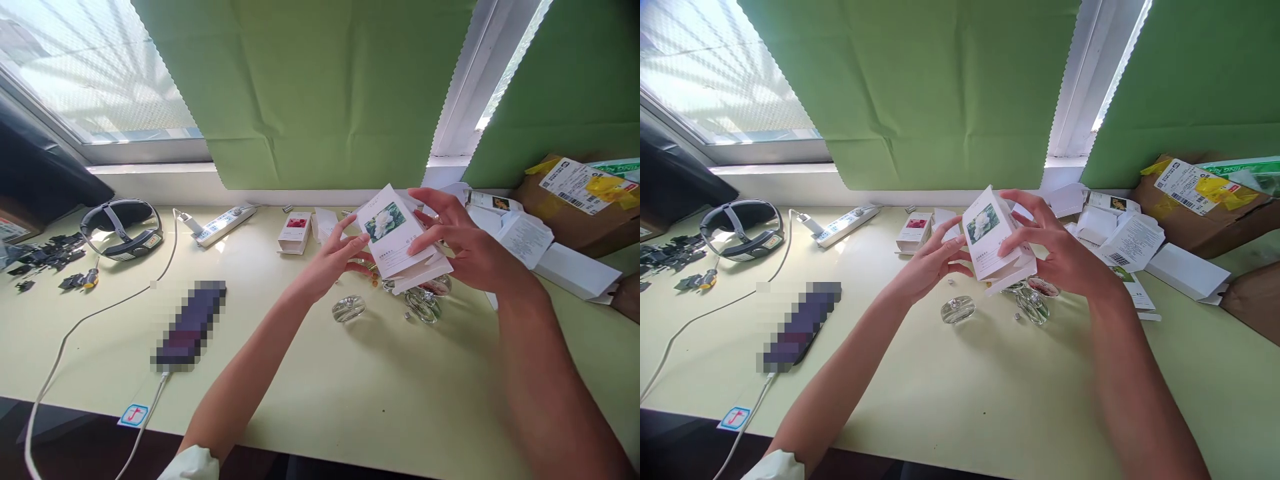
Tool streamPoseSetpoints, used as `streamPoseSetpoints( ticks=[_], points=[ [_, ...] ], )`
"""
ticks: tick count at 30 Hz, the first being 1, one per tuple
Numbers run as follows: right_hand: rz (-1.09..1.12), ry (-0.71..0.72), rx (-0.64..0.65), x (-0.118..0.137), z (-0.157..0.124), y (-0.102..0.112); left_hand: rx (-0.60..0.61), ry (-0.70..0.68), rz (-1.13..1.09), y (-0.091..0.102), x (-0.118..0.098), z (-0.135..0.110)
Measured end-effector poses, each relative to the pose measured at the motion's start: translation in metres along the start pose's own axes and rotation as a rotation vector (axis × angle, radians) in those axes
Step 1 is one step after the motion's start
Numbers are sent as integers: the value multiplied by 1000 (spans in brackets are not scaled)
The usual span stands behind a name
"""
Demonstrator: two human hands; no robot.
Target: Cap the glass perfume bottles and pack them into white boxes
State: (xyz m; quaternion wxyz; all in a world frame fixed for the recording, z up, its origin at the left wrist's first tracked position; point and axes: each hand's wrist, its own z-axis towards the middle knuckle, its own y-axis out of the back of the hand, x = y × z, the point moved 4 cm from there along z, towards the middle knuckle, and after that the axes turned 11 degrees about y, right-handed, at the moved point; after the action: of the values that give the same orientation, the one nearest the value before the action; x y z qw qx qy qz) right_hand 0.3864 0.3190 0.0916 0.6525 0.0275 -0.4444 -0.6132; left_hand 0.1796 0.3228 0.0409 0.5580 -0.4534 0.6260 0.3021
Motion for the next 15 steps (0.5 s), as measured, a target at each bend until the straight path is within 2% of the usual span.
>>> streamPoseSetpoints(
  ticks=[5, 7, 12, 15],
  points=[
    [74, -37, 75, -2, -2, -5, -109, -49, -64, 12, 4, 8],
    [92, -144, 82, -8, -6, -2, -120, -77, -82, 15, 1, 8],
    [232, -470, -26, -24, -21, 8, -206, -165, -148, 26, -8, 4],
    [378, -496, 46, -27, -24, 3, -232, -192, -162, 29, -10, 2]
  ],
)
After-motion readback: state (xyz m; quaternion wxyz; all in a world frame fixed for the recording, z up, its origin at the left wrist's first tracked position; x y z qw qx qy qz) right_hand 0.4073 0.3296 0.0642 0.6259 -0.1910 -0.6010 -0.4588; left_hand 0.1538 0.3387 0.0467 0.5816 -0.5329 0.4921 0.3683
